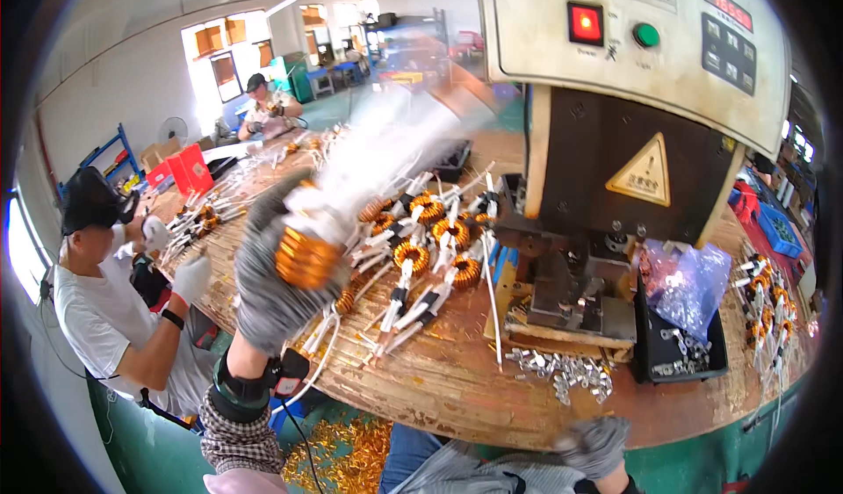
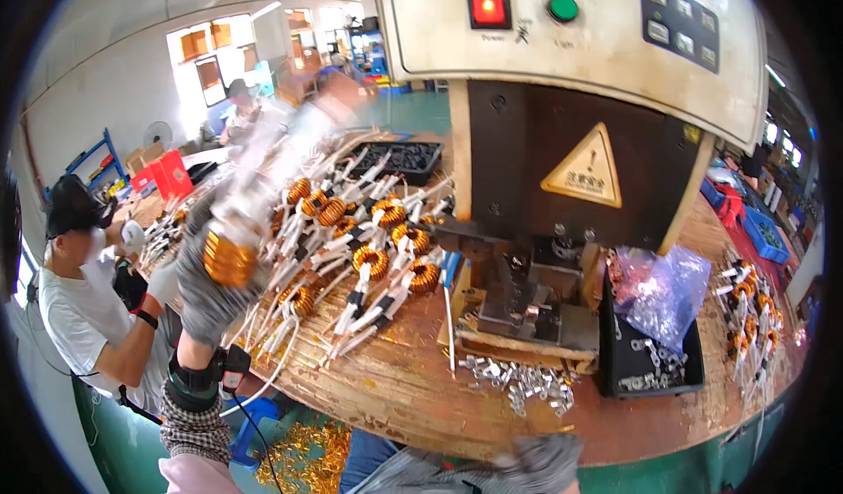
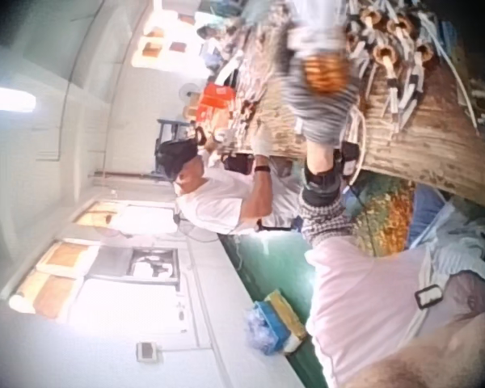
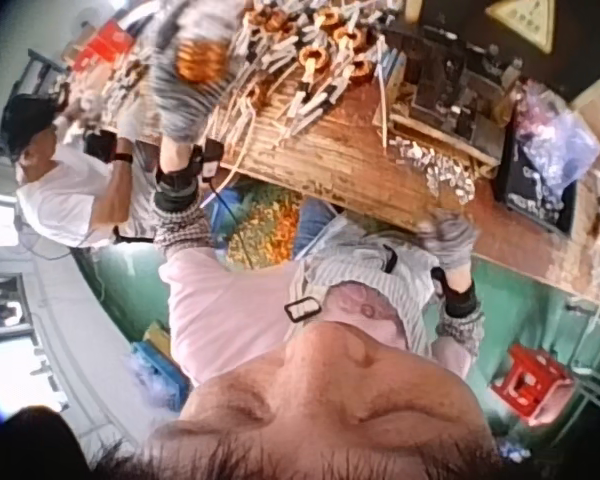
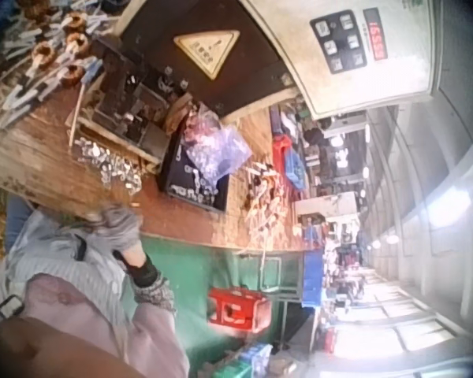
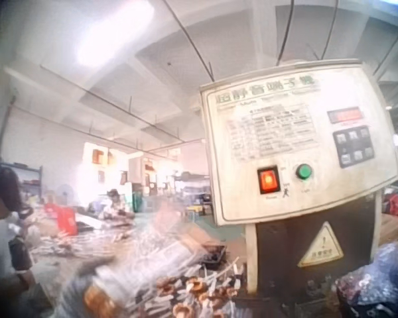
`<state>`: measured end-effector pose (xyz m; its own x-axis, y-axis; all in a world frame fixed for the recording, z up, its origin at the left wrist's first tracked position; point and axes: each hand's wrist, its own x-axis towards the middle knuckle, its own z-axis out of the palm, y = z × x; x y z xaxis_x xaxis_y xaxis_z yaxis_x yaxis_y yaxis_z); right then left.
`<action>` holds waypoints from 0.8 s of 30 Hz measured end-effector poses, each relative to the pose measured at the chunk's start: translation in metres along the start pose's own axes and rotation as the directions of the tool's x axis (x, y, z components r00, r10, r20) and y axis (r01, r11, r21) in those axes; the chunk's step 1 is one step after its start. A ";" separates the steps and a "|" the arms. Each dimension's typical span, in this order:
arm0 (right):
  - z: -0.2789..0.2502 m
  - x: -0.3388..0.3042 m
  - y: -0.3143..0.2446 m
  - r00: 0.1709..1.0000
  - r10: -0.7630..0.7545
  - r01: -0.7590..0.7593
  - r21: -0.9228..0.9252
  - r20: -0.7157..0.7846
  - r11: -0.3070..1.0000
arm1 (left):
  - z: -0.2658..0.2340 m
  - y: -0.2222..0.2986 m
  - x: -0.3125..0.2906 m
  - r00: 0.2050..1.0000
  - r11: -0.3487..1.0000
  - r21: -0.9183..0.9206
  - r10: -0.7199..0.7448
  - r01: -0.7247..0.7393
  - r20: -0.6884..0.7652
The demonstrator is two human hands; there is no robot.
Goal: Assembling copper coils with plastic housings and crimping metal terminals onto wires using a press machine.
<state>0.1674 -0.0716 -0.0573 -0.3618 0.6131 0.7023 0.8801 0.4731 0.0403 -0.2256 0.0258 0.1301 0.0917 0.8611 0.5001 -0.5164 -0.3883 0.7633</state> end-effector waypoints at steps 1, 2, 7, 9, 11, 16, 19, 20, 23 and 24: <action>-0.018 0.017 -0.017 0.883 0.006 -0.041 0.064 0.469 0.997 | 0.025 -0.017 -0.004 0.971 0.774 0.592 0.227 -0.225 0.073; -0.033 0.029 -0.032 0.563 -0.014 -0.128 0.103 0.827 0.986 | 0.038 -0.023 -0.012 0.981 0.466 0.864 0.135 -0.188 0.141; -0.070 0.089 -0.073 0.905 -0.421 0.417 0.075 0.055 0.906 | 0.058 -0.064 -0.053 0.676 0.162 0.820 -0.491 -0.550 0.550; -0.045 0.085 -0.062 0.974 -0.202 0.210 -0.077 0.100 0.975 | 0.058 -0.084 -0.059 0.568 0.163 0.829 -0.657 -0.535 0.495; -0.043 0.074 -0.048 0.894 -0.027 0.006 0.048 0.447 0.999 | 0.044 -0.108 -0.059 0.570 0.245 0.846 -0.646 -0.474 0.507; 0.003 0.047 -0.031 0.870 0.145 -0.248 0.163 0.472 0.955 | 0.021 -0.148 -0.049 0.638 0.223 0.911 -0.656 -0.347 0.404; 0.031 0.047 -0.025 0.868 0.135 -0.227 0.139 0.477 0.964 | 0.012 -0.162 -0.043 0.621 0.108 0.952 -0.736 -0.286 0.270; 0.039 0.046 -0.026 0.868 0.134 -0.229 0.145 0.479 0.963 | 0.012 -0.162 -0.042 0.618 0.104 0.953 -0.740 -0.284 0.265; 0.056 0.042 -0.027 0.893 0.116 -0.244 0.251 0.435 0.937 | 0.035 -0.156 -0.039 0.594 0.205 0.896 -0.687 -0.395 0.419; 0.057 0.043 -0.029 0.889 0.110 -0.245 0.260 0.444 0.934 | 0.042 -0.163 -0.044 0.594 0.202 0.901 -0.693 -0.383 0.408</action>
<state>0.1083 -0.0229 -0.0687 -0.3615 0.8781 0.3134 0.8305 0.4560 -0.3199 -0.1097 0.0375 0.0011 0.7599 0.6467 -0.0654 0.6278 -0.7043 0.3314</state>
